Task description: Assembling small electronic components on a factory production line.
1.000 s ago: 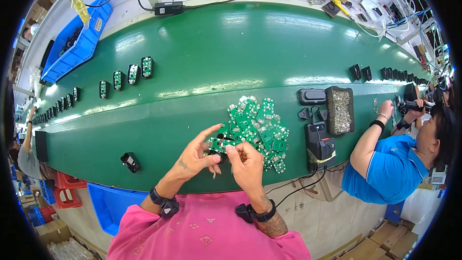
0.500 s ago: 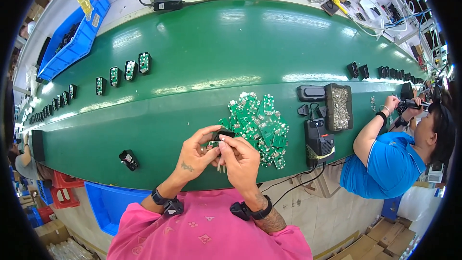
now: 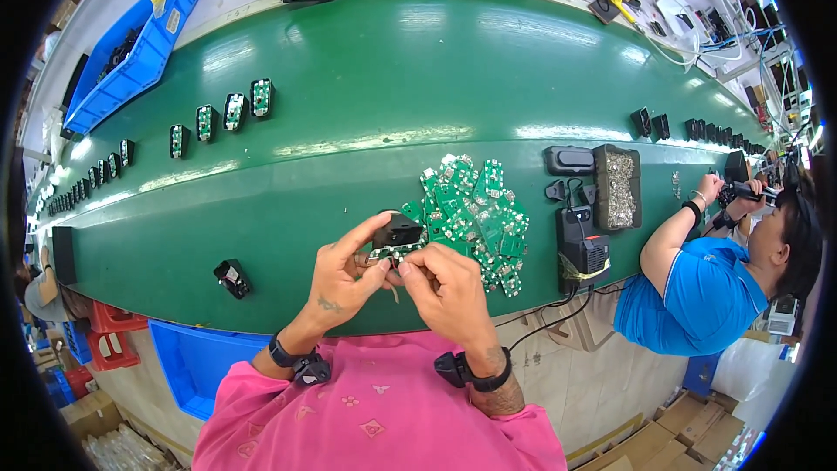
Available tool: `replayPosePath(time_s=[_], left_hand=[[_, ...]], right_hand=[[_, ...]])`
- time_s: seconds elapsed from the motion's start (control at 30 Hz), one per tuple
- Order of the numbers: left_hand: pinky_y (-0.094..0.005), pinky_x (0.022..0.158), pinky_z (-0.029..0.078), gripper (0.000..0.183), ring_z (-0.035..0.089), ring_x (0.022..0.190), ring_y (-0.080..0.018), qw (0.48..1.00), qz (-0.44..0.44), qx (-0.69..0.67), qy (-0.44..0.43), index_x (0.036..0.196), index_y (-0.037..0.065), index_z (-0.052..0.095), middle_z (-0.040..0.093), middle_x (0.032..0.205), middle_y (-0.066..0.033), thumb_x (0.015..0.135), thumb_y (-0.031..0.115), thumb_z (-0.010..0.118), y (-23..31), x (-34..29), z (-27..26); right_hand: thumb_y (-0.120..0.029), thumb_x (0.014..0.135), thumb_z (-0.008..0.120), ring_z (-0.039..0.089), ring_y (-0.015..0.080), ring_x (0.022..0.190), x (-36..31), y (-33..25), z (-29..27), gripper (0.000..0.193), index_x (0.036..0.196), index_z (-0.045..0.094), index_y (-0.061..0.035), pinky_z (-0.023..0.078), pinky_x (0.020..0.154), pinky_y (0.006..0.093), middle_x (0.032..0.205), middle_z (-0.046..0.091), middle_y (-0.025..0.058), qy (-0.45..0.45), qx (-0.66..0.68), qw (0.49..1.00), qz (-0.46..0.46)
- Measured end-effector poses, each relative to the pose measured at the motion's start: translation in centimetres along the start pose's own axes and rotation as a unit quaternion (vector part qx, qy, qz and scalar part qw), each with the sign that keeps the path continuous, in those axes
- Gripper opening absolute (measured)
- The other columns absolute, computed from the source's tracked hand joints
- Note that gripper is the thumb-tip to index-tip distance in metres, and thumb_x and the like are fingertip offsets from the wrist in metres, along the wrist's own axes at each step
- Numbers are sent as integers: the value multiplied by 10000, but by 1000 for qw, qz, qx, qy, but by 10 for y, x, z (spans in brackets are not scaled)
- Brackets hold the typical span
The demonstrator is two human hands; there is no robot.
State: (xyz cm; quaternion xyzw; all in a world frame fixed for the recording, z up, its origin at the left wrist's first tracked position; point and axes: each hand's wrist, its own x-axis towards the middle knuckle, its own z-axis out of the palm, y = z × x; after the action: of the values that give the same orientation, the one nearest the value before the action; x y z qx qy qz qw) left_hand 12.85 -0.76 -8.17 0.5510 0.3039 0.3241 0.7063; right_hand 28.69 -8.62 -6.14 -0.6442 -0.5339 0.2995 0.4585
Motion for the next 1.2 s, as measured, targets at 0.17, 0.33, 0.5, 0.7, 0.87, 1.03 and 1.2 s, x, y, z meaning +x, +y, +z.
replayPosePath(time_s=[0.17, 0.33, 0.5, 0.7, 0.87, 1.03, 1.2], left_hand=[[-272, 686, 612, 553, 713, 852, -181, 997, 50, 54, -35, 1418, -19, 479, 635, 1188, -150, 880, -112, 567, 9, -6, 0], [-285, 684, 616, 555, 711, 846, -172, 993, 42, 98, -57, 1405, 23, 518, 639, 1201, -152, 868, -105, 583, 11, -7, 0], [-269, 659, 600, 589, 707, 828, -168, 973, 107, 198, -46, 1407, 73, 530, 637, 1222, -185, 846, -88, 604, 9, -6, 1], [-266, 646, 590, 554, 708, 790, -152, 966, 91, 242, -22, 1409, 55, 524, 685, 1051, -152, 871, -62, 583, -3, -5, 6], [-256, 670, 573, 568, 637, 779, -78, 993, -55, 104, 2, 1479, 89, 448, 691, 971, -70, 936, -11, 580, -32, -7, 2], [-308, 785, 615, 516, 678, 956, -187, 999, -22, 36, 31, 1446, 19, 459, 637, 1215, -145, 941, -37, 550, -12, -6, -5], [-316, 739, 611, 543, 698, 961, -220, 951, 146, 272, -7, 1377, 89, 554, 636, 1240, -166, 859, -28, 670, 6, 1, 2]], right_hand=[[-43, 854, 663, 492, 145, 525, 5, -8, -15, 69, 830, 631, 13, 365, 477, 301, 688, 559, 63, -64, -13, 998, -10], [-45, 836, 666, 504, 160, 523, 4, -8, -18, 70, 810, 631, 10, 379, 480, 308, 682, 568, 73, -89, -23, 996, -11], [-47, 833, 658, 560, 220, 555, 7, -10, -18, 71, 802, 632, 12, 420, 508, 340, 703, 603, 100, -95, -52, 994, 4], [-55, 857, 636, 618, 304, 631, 1, -9, -4, 68, 831, 630, 7, 474, 565, 393, 744, 630, 135, -49, -73, 996, 26], [-93, 894, 617, 643, 350, 707, 5, 3, 11, 108, 848, 624, 5, 508, 640, 435, 788, 638, 168, -26, -121, 992, 26], [-120, 911, 665, 634, 250, 648, -1, 4, 5, 127, 917, 654, 7, 497, 585, 345, 797, 641, 142, 84, -46, 993, 68], [-47, 934, 640, 650, 102, 666, -5, 18, 8, 153, 1040, 631, 61, 516, 570, 243, 846, 693, 78, 18, 216, 966, 143]])
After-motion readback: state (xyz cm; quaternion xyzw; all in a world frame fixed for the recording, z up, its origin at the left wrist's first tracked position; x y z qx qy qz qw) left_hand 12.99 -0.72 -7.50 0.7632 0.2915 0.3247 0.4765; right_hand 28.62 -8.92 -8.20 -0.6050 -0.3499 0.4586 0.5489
